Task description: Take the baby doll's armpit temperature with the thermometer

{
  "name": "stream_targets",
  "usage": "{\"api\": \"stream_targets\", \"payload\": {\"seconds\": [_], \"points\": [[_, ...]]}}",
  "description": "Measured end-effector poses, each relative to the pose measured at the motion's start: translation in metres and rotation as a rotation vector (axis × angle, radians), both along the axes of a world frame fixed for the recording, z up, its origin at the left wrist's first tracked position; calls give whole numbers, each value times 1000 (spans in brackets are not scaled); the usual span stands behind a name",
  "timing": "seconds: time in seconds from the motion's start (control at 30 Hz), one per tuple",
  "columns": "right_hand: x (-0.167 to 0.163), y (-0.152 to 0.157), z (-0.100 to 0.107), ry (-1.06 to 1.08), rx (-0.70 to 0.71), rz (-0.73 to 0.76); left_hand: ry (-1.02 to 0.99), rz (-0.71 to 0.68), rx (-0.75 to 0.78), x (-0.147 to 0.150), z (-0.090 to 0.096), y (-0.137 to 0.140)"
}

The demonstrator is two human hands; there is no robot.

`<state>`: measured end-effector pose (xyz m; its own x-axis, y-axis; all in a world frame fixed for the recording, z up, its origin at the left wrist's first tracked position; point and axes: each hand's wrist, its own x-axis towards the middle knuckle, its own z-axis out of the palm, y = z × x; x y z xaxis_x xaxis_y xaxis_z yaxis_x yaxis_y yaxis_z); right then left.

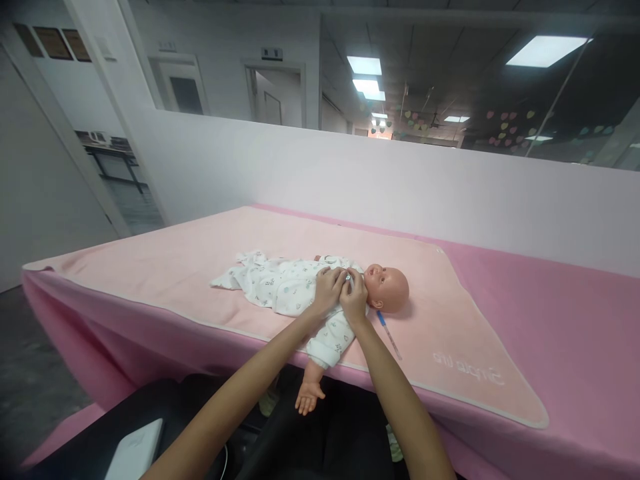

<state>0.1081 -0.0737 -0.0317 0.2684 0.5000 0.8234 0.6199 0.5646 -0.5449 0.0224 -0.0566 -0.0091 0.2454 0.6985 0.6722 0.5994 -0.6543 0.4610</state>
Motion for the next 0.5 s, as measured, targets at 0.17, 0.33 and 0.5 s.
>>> {"api": "stream_targets", "payload": {"seconds": [0.17, 0.33, 0.5], "points": [[1, 1, -2, 13, -14, 17, -63, -13, -19, 0, 2, -4], [1, 4, -5, 17, -16, 6, -82, -29, -20, -1, 3, -2], [0, 4, -4, 22, -20, -8, -55, -30, -16, 0, 5, -3]]}}
